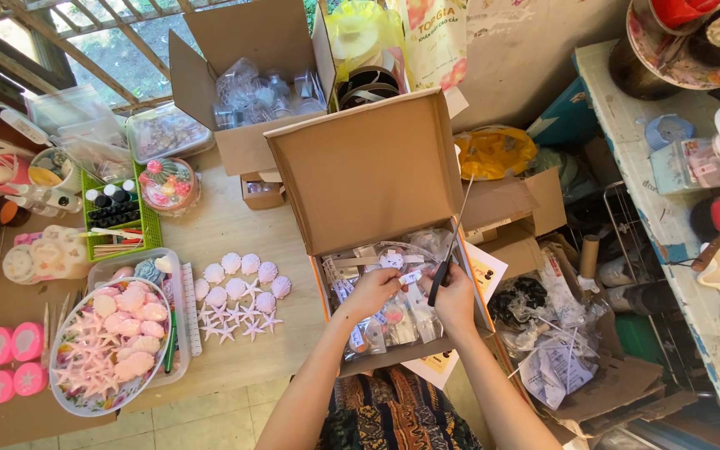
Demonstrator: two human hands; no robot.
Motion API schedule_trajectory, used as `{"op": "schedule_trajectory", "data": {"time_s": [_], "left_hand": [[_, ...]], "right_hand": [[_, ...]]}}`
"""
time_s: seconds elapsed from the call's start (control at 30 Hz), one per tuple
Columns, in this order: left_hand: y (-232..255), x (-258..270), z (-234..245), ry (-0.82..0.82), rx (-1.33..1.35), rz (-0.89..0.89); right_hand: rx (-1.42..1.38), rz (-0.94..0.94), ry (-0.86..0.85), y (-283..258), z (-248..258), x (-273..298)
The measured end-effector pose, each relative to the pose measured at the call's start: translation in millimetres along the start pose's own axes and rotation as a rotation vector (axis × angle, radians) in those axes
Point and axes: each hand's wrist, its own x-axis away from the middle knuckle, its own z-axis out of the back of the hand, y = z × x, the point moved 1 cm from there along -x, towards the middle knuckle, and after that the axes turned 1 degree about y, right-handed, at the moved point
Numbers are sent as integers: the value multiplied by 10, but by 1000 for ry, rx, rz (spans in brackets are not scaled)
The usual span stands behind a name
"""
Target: Cutting and organizing ribbons and small craft items into a box at a workshop table.
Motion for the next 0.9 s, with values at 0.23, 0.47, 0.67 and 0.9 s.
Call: {"op": "schedule_trajectory", "data": {"time_s": [0.23,0.47,0.67,0.9], "left_hand": [[-281,-193,153,153,182,-11],[-540,-369,223,161,177,153],[-611,-446,178,88,220,209],[-660,-483,167,63,260,270]], "right_hand": [[48,-259,-328,257,447,267],[85,-585,-623,202,579,564],[0,-563,-716,418,524,422],[-58,-592,-709,459,509,415]]}}
